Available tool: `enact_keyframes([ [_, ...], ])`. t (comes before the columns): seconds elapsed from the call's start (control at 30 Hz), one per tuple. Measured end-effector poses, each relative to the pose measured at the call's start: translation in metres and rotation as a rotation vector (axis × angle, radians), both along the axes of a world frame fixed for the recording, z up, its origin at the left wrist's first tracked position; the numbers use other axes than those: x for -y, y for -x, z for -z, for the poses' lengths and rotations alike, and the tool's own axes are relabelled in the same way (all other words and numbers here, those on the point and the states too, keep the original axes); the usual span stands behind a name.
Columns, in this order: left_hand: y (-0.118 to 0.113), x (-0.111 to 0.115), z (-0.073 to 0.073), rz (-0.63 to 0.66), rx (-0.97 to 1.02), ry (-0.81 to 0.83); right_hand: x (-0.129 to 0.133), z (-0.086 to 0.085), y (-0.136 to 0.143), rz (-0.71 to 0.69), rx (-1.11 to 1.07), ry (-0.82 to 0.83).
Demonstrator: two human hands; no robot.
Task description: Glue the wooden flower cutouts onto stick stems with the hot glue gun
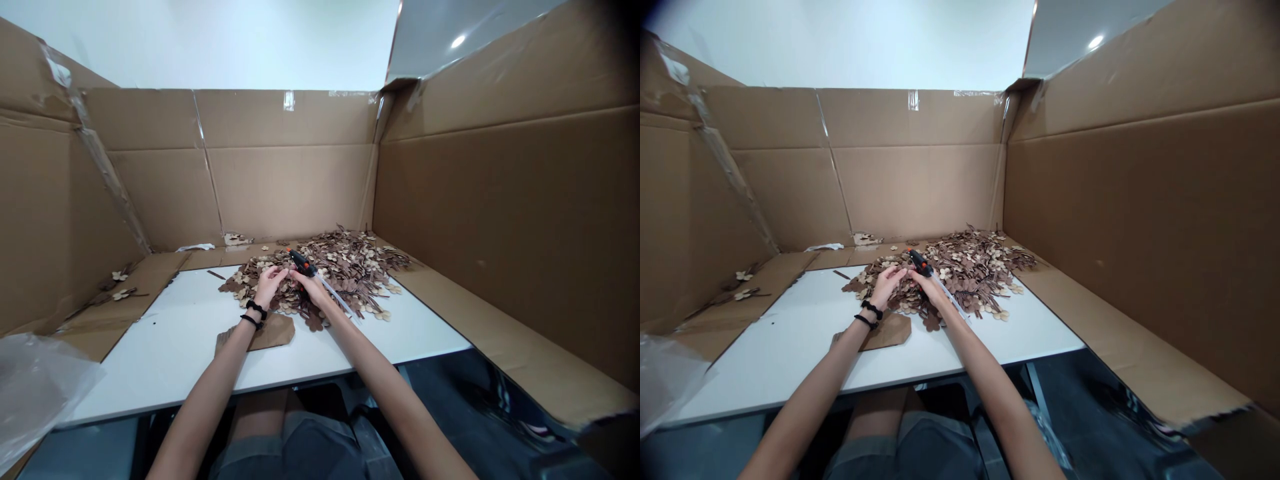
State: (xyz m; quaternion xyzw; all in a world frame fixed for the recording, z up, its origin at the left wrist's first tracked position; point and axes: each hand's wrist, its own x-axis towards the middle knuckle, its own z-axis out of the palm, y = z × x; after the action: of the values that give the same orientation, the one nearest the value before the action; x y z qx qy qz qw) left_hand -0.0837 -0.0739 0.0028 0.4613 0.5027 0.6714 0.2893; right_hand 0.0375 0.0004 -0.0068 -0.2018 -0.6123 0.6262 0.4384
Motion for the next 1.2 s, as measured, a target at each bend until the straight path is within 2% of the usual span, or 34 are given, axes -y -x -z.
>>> enact_keyframes([
  [0.3, -0.001, 0.002, -0.004, 0.032, 0.131, 0.019, 0.004, 0.0, -0.003, 0.008, 0.029, 0.003],
  [0.5, -0.005, 0.006, -0.011, -0.071, 0.113, -0.058, 0.002, 0.001, 0.001, 0.049, -0.065, 0.062],
  [0.67, 0.0, 0.004, -0.007, -0.167, 0.096, -0.107, 0.001, 0.002, 0.003, 0.027, -0.086, 0.077],
  [0.93, 0.006, -0.001, -0.001, -0.209, 0.044, -0.119, -0.002, 0.005, 0.005, 0.052, -0.097, 0.097],
  [1.2, 0.003, 0.001, -0.003, -0.202, 0.081, -0.103, -0.003, 0.005, 0.003, 0.08, -0.07, 0.077],
])
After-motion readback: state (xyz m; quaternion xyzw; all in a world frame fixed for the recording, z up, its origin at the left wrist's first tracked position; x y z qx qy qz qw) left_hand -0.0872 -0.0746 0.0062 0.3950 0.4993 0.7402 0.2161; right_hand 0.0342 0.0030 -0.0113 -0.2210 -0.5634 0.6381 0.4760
